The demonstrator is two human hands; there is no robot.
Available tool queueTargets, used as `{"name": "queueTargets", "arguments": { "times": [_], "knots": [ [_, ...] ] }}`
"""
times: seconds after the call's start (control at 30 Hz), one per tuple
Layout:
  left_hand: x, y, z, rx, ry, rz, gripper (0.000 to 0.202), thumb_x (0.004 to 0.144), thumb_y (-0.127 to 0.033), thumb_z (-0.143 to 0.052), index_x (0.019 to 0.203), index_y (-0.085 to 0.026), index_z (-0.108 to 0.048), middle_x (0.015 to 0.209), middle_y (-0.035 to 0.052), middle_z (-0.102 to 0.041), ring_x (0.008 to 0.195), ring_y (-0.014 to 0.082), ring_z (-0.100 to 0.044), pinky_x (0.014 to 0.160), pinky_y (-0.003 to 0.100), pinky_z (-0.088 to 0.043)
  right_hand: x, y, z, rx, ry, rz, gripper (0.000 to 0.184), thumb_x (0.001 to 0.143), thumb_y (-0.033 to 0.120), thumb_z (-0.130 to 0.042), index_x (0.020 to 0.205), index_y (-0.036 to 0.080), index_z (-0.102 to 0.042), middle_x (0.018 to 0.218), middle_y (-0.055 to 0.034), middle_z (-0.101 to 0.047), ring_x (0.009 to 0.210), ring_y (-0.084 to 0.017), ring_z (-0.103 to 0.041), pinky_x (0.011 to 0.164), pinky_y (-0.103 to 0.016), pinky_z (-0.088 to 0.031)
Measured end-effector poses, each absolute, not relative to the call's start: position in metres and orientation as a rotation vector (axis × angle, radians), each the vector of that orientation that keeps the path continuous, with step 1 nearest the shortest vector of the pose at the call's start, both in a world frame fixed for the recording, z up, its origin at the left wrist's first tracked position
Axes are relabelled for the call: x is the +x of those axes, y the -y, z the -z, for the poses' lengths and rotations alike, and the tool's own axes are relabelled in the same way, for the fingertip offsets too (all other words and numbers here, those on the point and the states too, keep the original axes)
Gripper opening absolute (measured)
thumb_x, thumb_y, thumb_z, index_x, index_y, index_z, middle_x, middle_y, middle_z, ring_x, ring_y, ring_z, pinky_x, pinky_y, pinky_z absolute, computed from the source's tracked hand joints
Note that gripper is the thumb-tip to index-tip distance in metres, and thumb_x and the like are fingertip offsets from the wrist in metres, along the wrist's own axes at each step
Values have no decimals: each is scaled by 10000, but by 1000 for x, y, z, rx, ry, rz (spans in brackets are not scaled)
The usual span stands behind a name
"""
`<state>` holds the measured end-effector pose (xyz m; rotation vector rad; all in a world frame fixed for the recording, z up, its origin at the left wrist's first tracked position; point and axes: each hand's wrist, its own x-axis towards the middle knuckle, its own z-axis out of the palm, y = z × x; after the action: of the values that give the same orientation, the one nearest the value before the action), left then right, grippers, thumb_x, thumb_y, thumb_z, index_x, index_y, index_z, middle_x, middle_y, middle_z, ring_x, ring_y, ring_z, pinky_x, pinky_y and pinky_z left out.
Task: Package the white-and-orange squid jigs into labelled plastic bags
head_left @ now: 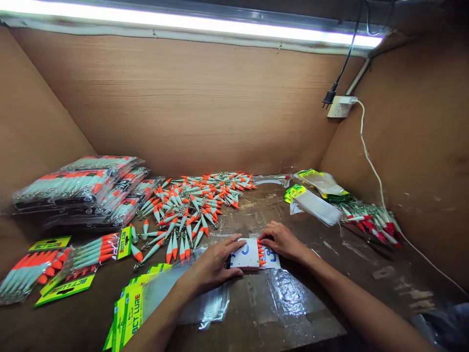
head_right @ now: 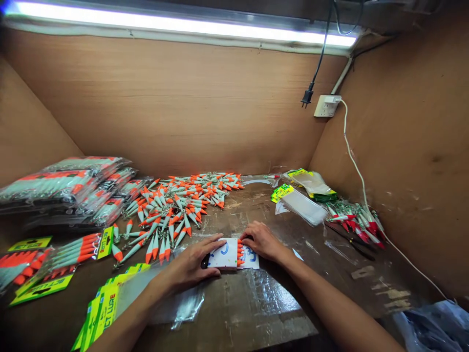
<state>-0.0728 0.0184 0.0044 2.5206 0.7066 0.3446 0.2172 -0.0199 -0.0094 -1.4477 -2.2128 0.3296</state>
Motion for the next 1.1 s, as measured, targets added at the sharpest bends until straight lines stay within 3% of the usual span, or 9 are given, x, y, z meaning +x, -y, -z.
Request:
{"name": "queueTargets", "arguments": {
  "times": [0.13, 0.23, 0.33, 0.47, 0.57, 0.7, 0.87, 1.0, 1.1],
  "knots": [
    [-73, -16, -4, 2604, -707, -289, 737, 847, -493, -717, 1504, -369, -407, 1605, 80, -352, 1404, 321, -448, 1135, 484, -400, 212, 18, 12, -1449, 2204, -280, 98, 930, 232, -657, 906, 221, -752, 893, -36, -718, 890, -197, -610, 832, -332, -457],
    [-69, -10, -3, 2688, -709, -289, 731, 859, -526, -691, 1509, -373, -394, 1616, 83, -329, 1428, 335, -407, 1152, 512, -362, 208, 23, 7, -1464, 2144, -235, 212, 971, 238, -582, 1139, 203, -707, 1075, -86, -717, 1024, -223, -611, 914, -381, -478],
    [-69, -6, -7, 2759, -685, -323, 794, 862, -515, -693, 1543, -339, -324, 1611, 110, -331, 1462, 340, -344, 1184, 550, -286, 194, 38, -1, -1325, 2210, -227, 533, 984, 295, -553, 1492, 194, -430, 1464, -141, -529, 1344, -251, -460, 1118, -456, -379],
    [-104, -3, -27, 2705, -984, -434, 565, 934, -390, -625, 1456, -286, -435, 1440, 95, -550, 1306, 266, -530, 1096, 429, -415, 173, 58, -10, -1168, 2483, -348, 783, 918, 388, -636, 1585, 272, -242, 1612, -102, -347, 1474, -298, -304, 1215, -548, -218],
    [-150, 11, -35, 2599, -1488, -412, 333, 929, -313, -611, 1254, -250, -581, 1169, 85, -667, 1079, 263, -630, 943, 391, -481, 179, 60, -14, -1132, 2547, -442, 763, 874, 214, -613, 1563, 318, -301, 1565, -74, -430, 1443, -302, -358, 1210, -598, -193],
    [-192, 35, -23, 2474, -1812, -322, 358, 835, -344, -707, 1167, -238, -626, 1106, 95, -632, 1062, 297, -603, 900, 394, -461, 203, 53, -17, -1109, 2512, -568, 718, 825, 88, -539, 1491, 338, -443, 1482, -79, -519, 1419, -324, -385, 1166, -653, -245],
    [-198, 31, -12, 2352, -1710, -566, 349, 725, -316, -803, 1021, -218, -645, 1042, 54, -647, 996, 254, -602, 845, 337, -452, 203, 57, -14, -1279, 2318, -574, 403, 1013, 298, -422, 1395, 281, -548, 1149, -114, -674, 1095, -270, -612, 1002, -516, -486],
    [-197, 20, -15, 2229, -1666, -679, 48, 807, -224, -713, 840, -213, -679, 865, 11, -703, 822, 195, -631, 787, 301, -445, 195, 82, -5, -1404, 2289, -317, 319, 895, 456, -654, 1168, 294, -687, 1141, -111, -658, 1060, -316, -597, 958, -525, -492],
    [-199, 18, -21, 2293, -1560, -679, 144, 912, -276, -624, 846, -256, -751, 893, 8, -748, 877, 199, -658, 918, 337, -427, 205, 103, 10, -1522, 2252, -205, 188, 873, 468, -667, 913, 291, -716, 1043, -94, -663, 969, -312, -619, 949, -552, -488]
  ]
}}
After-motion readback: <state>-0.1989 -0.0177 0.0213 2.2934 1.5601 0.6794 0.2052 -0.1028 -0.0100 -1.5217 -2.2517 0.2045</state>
